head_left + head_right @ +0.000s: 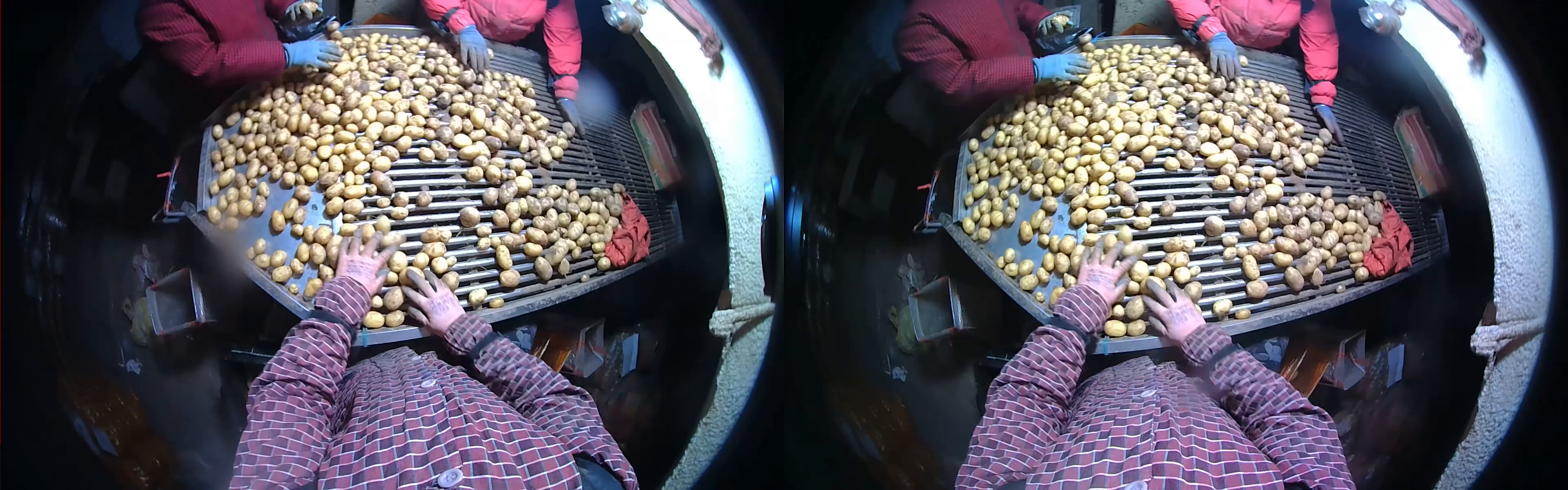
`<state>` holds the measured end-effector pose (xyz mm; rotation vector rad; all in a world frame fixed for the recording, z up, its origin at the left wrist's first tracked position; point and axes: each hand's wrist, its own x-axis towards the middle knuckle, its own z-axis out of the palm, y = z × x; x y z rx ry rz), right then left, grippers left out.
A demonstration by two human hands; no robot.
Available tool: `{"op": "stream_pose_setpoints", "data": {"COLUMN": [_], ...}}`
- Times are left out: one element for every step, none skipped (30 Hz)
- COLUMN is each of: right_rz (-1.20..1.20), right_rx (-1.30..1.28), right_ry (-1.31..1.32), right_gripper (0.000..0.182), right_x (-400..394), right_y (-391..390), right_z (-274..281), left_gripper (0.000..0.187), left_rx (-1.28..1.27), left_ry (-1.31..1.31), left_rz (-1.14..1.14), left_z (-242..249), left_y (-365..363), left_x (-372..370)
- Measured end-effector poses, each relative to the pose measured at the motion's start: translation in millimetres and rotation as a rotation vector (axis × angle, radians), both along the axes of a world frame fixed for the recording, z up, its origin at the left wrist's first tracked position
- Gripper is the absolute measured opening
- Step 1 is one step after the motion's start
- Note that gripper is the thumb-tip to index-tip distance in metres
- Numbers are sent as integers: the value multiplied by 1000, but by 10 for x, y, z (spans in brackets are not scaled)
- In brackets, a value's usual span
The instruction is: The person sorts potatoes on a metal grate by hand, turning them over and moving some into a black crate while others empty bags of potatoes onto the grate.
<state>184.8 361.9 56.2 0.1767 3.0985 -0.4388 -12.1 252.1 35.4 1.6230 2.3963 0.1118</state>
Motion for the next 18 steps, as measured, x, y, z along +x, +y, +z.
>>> {"op": "stream_pose_setpoints", "data": {"right_rz": [-33, -99, -165, -206, -272, -309, -347, -412, -474, -664, -746, -905, -1000, -1248, -1181, -1203, -1228, -1201], "right_rx": [-108, -179, -252, -233, -218, -263, -307, -472, -635, -1004, -1355, -1684, -1734, -1881, -1988, -1896, -1806, -1597], "right_ry": [3, -36, -75, -107, -163, -199, -235, -144, -52, -26, 3, 49, 136, 289, 432, 464, 491, 389], "right_gripper": [48, 47, 46, 43, 44, 44, 45, 46, 48, 47, 44, 38, 36, 36, 39, 35, 32, 30], "right_x": [-95, -194, -292, -395, -480, -503, -517, -454, -344, -213, -25, 183, 356, 538, 753, 972, 1123, 1129], "right_y": [57, 106, 138, 156, 150, 179, 204, 253, 334, 448, 622, 767, 845, 873, 955, 1036, 1070, 1063], "right_z": [-6, -90, -170, -136, -92, -74, -40, 33, 151, 215, 332, 275, 324, 402, 310, 168, 61, 133], "left_gripper": [60, 62, 57, 53, 50, 45, 46, 47, 48, 49, 52, 54, 57, 62, 67, 78, 89, 91], "left_rx": [-19, 8, 46, 49, 55, 124, 130, 116, 102, 85, 86, 47, 11, 83, 155, 157, 63, -40], "left_ry": [-7, -8, -38, -60, -83, -111, -65, -48, -34, -5, -70, -67, -61, -45, -32, -5, -87, -123], "left_rz": [18, -10, -16, -5, 5, 48, 57, 54, 53, 63, 46, 55, 61, 90, 120, 135, 151, 188], "left_z": [3, -70, -116, -72, -19, -2, 1, 11, 79, 128, 46, 65, 97, 91, 88, 116, 215, 314], "left_y": [-10, -34, -63, -100, -136, -189, -229, -258, -273, -275, -263, -228, -165, -123, -68, 26, 155, 301], "left_x": [-93, -177, -239, -284, -312, -298, -259, -214, -159, -77, -53, -15, 27, 76, 126, 153, 140, 87]}}
